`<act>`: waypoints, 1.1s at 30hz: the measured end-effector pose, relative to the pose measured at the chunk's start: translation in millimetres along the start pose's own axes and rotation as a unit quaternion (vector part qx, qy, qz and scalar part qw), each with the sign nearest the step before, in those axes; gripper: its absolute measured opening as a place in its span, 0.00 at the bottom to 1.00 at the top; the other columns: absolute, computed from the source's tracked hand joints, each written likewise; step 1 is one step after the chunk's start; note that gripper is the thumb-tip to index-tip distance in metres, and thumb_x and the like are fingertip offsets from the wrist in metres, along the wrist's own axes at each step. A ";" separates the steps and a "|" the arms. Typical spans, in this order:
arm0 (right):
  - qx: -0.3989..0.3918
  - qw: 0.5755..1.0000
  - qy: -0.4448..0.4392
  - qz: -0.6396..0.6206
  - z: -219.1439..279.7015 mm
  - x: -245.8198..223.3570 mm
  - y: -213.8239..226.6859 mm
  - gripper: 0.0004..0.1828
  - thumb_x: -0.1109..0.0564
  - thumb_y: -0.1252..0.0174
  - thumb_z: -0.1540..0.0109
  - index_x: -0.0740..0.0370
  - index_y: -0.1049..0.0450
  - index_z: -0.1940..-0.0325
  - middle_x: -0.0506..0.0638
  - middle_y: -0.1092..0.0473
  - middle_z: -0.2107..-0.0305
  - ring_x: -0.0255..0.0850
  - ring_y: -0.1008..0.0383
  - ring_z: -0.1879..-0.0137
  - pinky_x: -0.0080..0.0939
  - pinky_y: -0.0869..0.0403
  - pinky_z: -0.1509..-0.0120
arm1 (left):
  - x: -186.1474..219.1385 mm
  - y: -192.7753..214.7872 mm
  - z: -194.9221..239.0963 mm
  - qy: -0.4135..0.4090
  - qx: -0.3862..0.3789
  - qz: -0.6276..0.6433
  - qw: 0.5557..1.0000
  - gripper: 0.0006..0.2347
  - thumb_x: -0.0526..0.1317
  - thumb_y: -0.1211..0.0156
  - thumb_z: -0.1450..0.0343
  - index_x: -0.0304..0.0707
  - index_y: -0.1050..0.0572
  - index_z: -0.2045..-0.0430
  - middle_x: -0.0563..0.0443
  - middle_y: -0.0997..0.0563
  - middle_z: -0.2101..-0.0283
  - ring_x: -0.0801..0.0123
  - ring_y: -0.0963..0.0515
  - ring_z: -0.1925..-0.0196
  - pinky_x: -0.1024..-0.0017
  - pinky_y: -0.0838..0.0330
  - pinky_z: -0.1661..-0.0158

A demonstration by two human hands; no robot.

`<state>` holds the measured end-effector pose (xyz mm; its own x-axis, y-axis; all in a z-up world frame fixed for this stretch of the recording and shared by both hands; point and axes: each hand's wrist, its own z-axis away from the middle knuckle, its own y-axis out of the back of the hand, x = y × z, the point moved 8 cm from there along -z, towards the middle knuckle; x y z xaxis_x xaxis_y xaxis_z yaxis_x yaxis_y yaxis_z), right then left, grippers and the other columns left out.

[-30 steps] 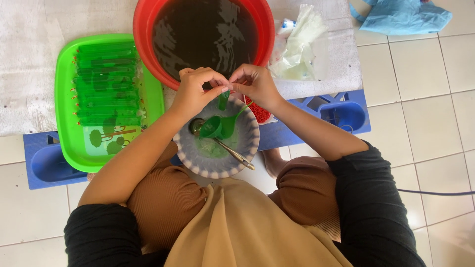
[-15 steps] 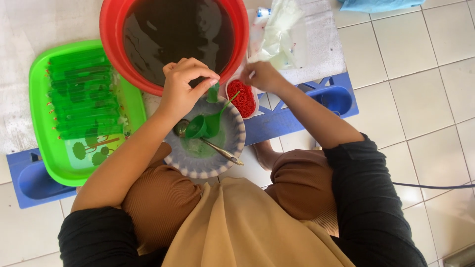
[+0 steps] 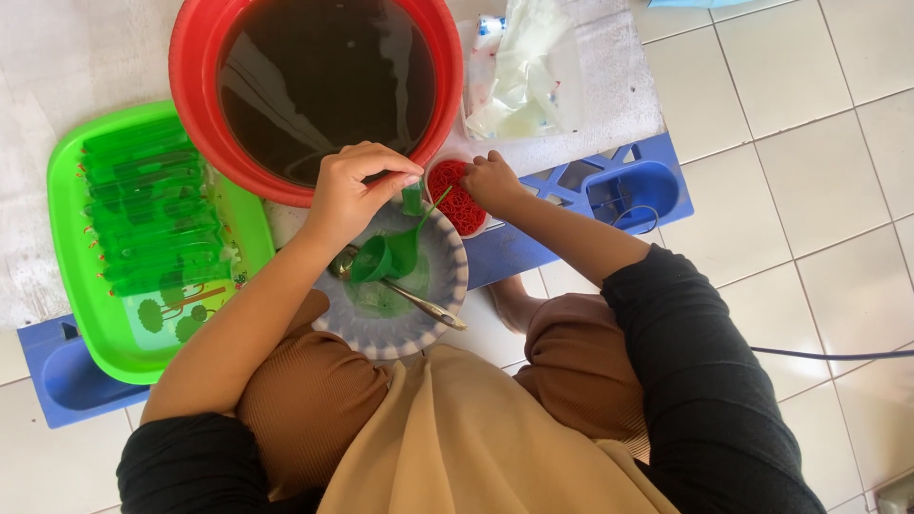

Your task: Filling small plastic tubes with liquid using a funnel and sealing them with rubber bands

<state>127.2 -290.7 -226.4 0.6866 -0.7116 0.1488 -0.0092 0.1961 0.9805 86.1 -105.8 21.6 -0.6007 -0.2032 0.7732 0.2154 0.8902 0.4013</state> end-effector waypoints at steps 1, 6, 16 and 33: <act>0.000 1.000 0.001 0.000 0.9 -1.3 1.6 0.10 0.65 0.34 0.40 0.53 0.16 0.58 0.50 0.21 0.64 0.41 0.23 0.57 0.44 0.28 0.49 | 1.8 -0.1 0.5 0.000 0.001 -0.001 1.000 0.02 0.34 0.31 0.27 0.43 0.15 0.66 0.51 0.15 0.63 0.61 0.17 0.63 0.69 0.30 0.54; 0.028 1.000 -0.011 -0.005 3.1 -2.7 -0.2 0.08 0.63 0.38 0.39 0.52 0.16 0.60 0.48 0.22 0.66 0.40 0.24 0.59 0.44 0.32 0.51 | 7.0 -1.8 -2.0 -0.001 0.005 0.014 1.000 0.02 0.35 0.30 0.28 0.45 0.15 0.66 0.54 0.14 0.64 0.64 0.18 0.64 0.70 0.31 0.52; 0.002 0.991 -0.060 -0.120 -7.0 20.3 3.1 0.05 0.58 0.38 0.39 0.51 0.17 0.64 0.47 0.25 0.65 0.45 0.23 0.59 0.47 0.30 0.52 | 11.4 7.3 2.3 -0.009 0.018 0.019 1.000 0.02 0.34 0.29 0.28 0.43 0.15 0.67 0.52 0.14 0.65 0.64 0.18 0.65 0.70 0.31 0.52; -0.023 0.904 -0.141 -0.402 -1.3 48.1 49.9 0.08 0.62 0.37 0.37 0.61 0.19 0.54 0.60 0.22 0.60 0.57 0.19 0.52 0.55 0.22 0.49 | 38.8 47.2 26.5 -0.028 0.044 0.020 0.998 0.03 0.30 0.28 0.29 0.39 0.16 0.68 0.51 0.13 0.66 0.67 0.15 0.65 0.74 0.30 0.52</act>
<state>160.7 -314.2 -170.5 0.2451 -0.7793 -0.5767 0.4452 -0.4379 0.7810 52.6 -60.9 57.5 -0.6352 -0.1467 0.7583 0.1726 0.9300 0.3245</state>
